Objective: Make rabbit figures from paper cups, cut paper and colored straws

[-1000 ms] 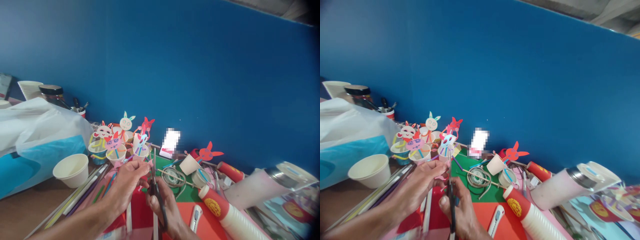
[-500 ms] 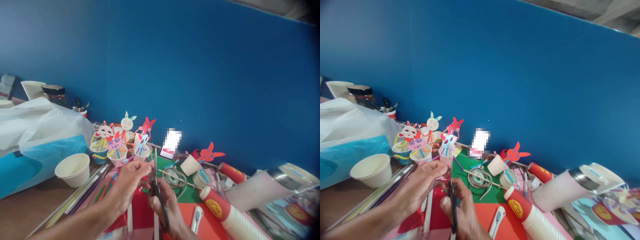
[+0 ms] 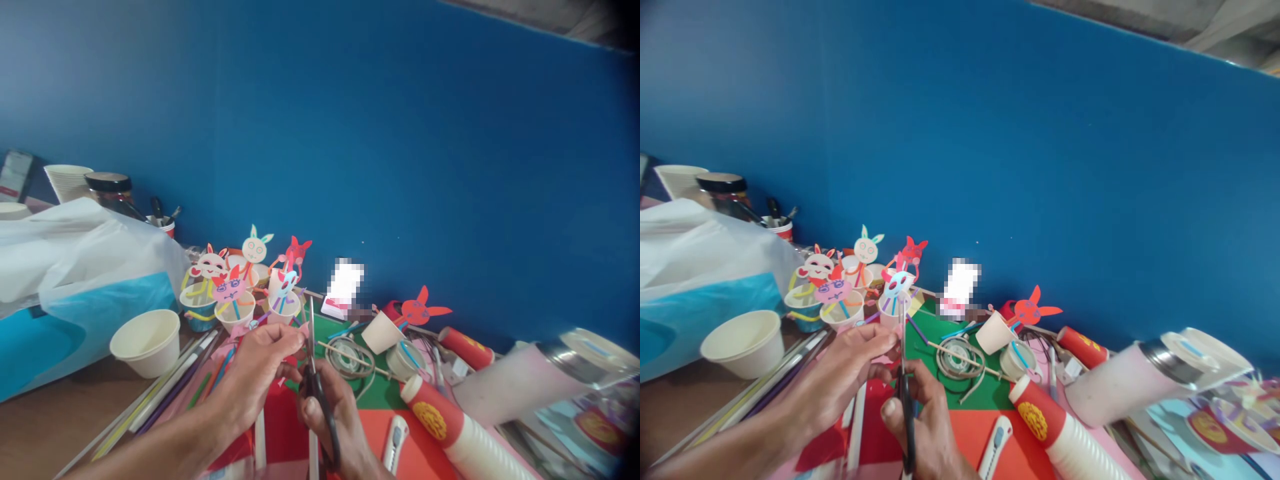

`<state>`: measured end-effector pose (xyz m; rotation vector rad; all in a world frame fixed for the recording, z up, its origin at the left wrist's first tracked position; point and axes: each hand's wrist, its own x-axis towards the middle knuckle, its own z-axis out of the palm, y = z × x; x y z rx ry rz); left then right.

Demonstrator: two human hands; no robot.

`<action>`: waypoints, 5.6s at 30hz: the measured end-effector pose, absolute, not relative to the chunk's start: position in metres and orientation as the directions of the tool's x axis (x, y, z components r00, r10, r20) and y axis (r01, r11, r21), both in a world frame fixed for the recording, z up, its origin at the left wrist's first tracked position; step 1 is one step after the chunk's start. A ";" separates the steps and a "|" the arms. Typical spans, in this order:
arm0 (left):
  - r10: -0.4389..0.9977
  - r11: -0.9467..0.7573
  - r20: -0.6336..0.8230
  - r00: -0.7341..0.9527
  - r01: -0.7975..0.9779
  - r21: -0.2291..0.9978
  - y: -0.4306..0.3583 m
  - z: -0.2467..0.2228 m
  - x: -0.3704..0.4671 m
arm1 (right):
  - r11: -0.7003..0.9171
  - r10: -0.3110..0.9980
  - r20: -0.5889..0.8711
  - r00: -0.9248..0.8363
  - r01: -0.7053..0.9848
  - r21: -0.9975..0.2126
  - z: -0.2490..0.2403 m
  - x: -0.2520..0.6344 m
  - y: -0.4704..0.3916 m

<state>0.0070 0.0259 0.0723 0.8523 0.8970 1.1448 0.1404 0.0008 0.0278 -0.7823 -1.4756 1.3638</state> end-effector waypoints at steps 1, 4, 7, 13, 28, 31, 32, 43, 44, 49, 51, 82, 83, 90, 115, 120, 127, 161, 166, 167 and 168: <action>0.973 0.207 -0.152 0.172 -0.375 0.904 0.026 0.073 0.007 | 0.171 0.911 0.214 -0.352 -0.149 -0.974 0.028 0.140 0.001; 0.973 0.218 -0.169 0.160 -0.377 0.900 0.026 0.074 0.008 | 0.169 0.910 0.216 -0.354 -0.158 -0.973 0.030 0.140 0.001; 0.971 0.227 -0.177 0.159 -0.393 0.891 0.026 0.076 0.008 | 0.165 0.911 0.213 -0.354 -0.159 -0.973 0.030 0.140 0.001; 0.968 0.239 -0.181 0.176 -0.407 0.881 0.025 0.077 0.007 | 0.161 0.911 0.208 -0.355 -0.156 -0.974 0.022 0.142 0.002; 0.966 0.226 -0.153 0.206 -0.400 0.888 0.026 0.074 0.006 | 0.115 0.919 0.170 -0.357 -0.172 -0.978 0.013 0.144 0.004; 0.967 0.217 -0.145 0.208 -0.384 0.897 0.026 0.074 0.005 | 0.115 0.921 0.160 -0.354 -0.145 -0.983 0.014 0.144 0.006; 0.968 0.214 -0.143 0.206 -0.380 0.900 0.026 0.074 0.005 | 0.116 0.921 0.159 -0.356 -0.139 -0.984 0.014 0.144 0.006; 0.969 0.204 -0.136 0.205 -0.360 0.910 0.030 0.072 0.004 | 0.130 0.921 0.157 -0.358 -0.097 -0.987 0.015 0.148 0.006; 0.971 0.197 -0.132 0.200 -0.354 0.914 0.031 0.072 0.004 | 0.130 0.920 0.157 -0.359 -0.097 -0.987 0.016 0.148 0.006; 0.974 0.174 -0.115 0.193 -0.320 0.931 0.033 0.073 0.002 | 0.126 0.913 0.150 -0.380 -0.088 -0.988 0.018 0.149 0.007; 0.975 0.167 -0.108 0.196 -0.317 0.934 0.033 0.073 0.002 | 0.117 0.912 0.144 -0.385 -0.094 -0.989 0.019 0.149 0.007; 0.977 0.158 -0.113 0.179 -0.257 0.953 0.033 0.075 0.001 | 0.068 0.929 0.092 -0.359 -0.077 -0.995 0.021 0.149 0.005; 0.977 0.160 -0.116 0.177 -0.258 0.953 0.033 0.075 0.001 | 0.067 0.931 0.087 -0.354 -0.068 -0.995 0.022 0.149 0.005; 0.983 0.140 -0.101 0.156 -0.264 0.954 0.035 0.076 -0.002 | 0.080 0.930 0.096 -0.355 -0.059 -0.995 0.019 0.151 0.006; 0.982 0.153 -0.126 0.140 -0.200 0.968 0.035 0.078 -0.001 | 0.116 0.915 0.140 -0.379 -0.086 -0.990 0.019 0.150 0.006; 0.980 0.156 -0.132 0.148 -0.160 0.975 0.034 0.079 -0.002 | 0.098 0.911 0.128 -0.393 -0.096 -0.990 0.017 0.151 0.005; 0.975 0.158 -0.120 0.189 -0.205 0.966 0.034 0.079 -0.004 | 0.091 0.914 0.127 -0.384 -0.110 -0.990 0.015 0.152 0.006; 0.975 0.152 -0.101 0.198 -0.259 0.954 0.033 0.075 0.000 | 0.114 0.907 0.154 -0.391 -0.125 -0.986 0.020 0.147 0.003; 0.972 0.161 -0.109 0.210 -0.249 0.955 0.032 0.073 0.000 | 0.115 0.905 0.150 -0.397 -0.111 -0.987 0.020 0.147 0.002; 0.972 0.159 -0.107 0.212 -0.249 0.955 0.032 0.073 0.000 | 0.112 0.906 0.148 -0.397 -0.113 -0.987 0.019 0.147 0.002; 0.972 0.158 -0.105 0.212 -0.251 0.955 0.032 0.073 0.000 | 0.109 0.907 0.147 -0.395 -0.115 -0.987 0.019 0.147 0.002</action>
